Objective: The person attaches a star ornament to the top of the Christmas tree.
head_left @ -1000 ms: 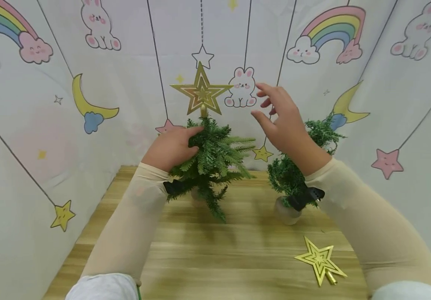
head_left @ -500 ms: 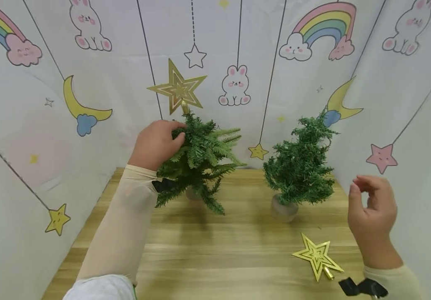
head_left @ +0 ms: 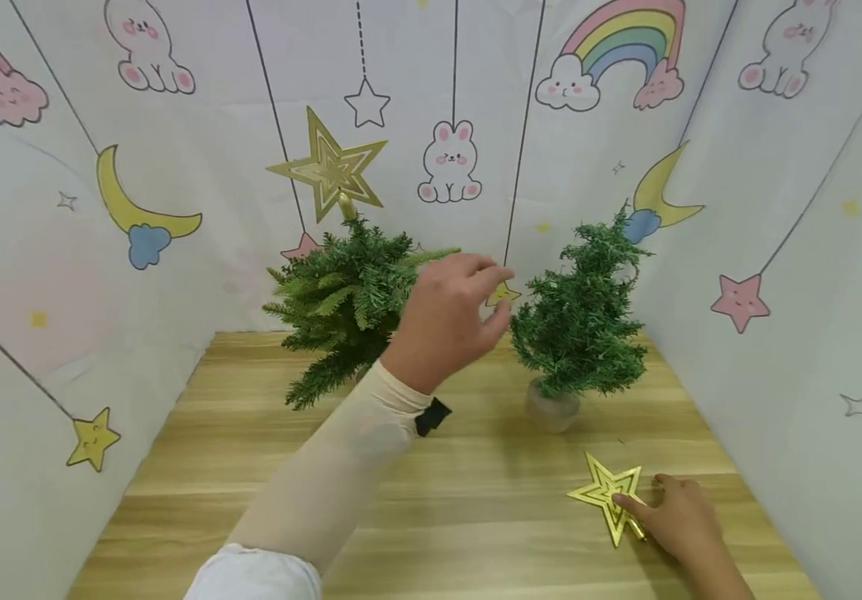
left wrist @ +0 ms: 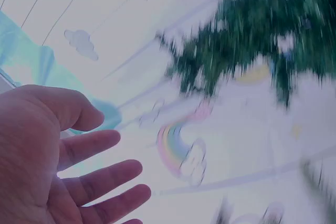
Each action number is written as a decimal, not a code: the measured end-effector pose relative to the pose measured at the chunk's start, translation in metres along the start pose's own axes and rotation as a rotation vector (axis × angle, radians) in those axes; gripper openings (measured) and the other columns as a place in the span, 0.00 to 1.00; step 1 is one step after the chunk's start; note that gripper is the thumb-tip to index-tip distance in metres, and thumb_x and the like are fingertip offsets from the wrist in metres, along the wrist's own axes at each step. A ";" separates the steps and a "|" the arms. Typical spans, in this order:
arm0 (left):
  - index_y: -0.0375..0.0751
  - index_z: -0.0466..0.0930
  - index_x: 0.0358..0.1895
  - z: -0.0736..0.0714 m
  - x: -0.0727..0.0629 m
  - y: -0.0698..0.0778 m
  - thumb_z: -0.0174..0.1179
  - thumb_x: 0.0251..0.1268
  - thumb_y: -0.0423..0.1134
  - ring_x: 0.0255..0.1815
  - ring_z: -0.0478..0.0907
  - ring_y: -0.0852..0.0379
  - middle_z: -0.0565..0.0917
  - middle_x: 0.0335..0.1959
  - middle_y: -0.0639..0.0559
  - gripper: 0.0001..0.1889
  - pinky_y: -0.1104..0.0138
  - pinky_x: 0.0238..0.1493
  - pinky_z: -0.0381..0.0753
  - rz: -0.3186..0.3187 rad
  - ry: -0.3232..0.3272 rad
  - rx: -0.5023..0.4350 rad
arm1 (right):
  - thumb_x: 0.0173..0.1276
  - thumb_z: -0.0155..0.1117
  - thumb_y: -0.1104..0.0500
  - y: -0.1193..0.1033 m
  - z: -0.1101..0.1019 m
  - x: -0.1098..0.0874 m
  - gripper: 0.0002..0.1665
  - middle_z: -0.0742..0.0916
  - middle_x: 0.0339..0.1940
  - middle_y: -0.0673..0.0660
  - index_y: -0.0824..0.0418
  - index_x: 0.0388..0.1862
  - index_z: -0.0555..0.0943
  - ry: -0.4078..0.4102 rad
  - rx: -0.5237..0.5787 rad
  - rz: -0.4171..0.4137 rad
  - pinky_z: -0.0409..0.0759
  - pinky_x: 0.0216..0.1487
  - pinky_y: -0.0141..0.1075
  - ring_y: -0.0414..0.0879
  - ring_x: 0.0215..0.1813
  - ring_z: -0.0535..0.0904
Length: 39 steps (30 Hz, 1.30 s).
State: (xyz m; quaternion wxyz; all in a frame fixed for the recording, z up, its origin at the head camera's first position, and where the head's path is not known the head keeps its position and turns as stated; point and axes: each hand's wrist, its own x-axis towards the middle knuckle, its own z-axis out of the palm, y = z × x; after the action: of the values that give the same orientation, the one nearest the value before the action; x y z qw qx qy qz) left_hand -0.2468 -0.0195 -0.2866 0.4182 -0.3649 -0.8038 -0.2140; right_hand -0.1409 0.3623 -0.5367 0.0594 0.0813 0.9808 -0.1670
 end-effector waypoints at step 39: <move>0.65 0.50 0.85 0.090 0.046 0.021 0.60 0.77 0.49 0.20 0.75 0.59 0.78 0.69 0.49 0.40 0.64 0.23 0.76 -0.273 -0.526 -0.253 | 0.70 0.74 0.57 -0.043 -0.264 0.002 0.07 0.87 0.25 0.32 0.47 0.31 0.88 0.584 0.780 -0.128 0.71 0.31 0.21 0.30 0.29 0.77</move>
State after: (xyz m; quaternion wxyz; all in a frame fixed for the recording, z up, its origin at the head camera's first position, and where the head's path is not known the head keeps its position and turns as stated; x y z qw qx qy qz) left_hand -0.2949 0.0714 -0.2984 0.1147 -0.3456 -0.8930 -0.2647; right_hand -0.1738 0.4117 -0.2757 -0.2633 0.0803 0.8239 -0.4953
